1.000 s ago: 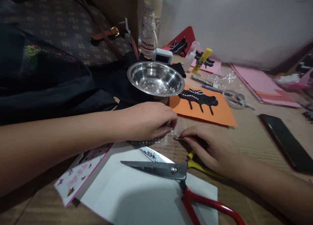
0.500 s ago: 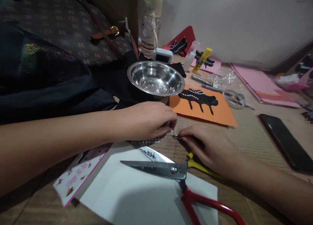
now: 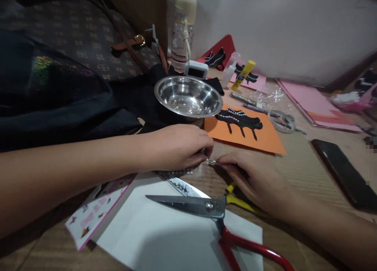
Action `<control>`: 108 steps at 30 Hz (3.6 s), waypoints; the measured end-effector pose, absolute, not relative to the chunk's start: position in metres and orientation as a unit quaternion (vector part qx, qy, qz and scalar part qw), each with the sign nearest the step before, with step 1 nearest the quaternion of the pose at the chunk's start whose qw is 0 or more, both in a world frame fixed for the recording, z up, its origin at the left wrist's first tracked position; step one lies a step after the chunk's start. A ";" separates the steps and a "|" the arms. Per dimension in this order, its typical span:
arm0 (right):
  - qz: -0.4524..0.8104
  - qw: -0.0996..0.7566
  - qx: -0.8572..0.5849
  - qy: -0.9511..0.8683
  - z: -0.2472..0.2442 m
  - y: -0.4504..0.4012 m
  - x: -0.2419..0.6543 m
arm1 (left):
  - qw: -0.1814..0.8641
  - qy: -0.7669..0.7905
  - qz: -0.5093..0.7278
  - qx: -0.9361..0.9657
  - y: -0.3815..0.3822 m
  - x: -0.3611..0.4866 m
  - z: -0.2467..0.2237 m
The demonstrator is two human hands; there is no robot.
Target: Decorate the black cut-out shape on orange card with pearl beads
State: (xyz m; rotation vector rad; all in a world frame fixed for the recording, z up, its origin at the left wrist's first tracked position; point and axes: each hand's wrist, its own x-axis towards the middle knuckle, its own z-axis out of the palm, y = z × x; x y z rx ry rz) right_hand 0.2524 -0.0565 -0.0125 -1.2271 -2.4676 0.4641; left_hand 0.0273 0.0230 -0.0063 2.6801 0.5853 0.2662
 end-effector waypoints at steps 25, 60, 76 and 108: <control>0.116 0.164 -0.433 -0.879 -0.012 -0.057 0.252 | 0.186 0.213 0.094 0.955 0.022 0.029 -0.005; 0.167 0.057 -0.520 -0.836 0.006 -0.041 0.251 | 0.182 0.253 0.119 0.943 0.028 0.029 -0.012; 0.185 0.031 -0.481 -0.857 0.004 -0.036 0.242 | 0.189 0.249 0.126 0.942 0.030 0.029 -0.013; 0.196 0.039 -0.493 -0.846 0.005 -0.036 0.239 | 0.177 0.246 0.117 0.946 0.031 0.030 -0.014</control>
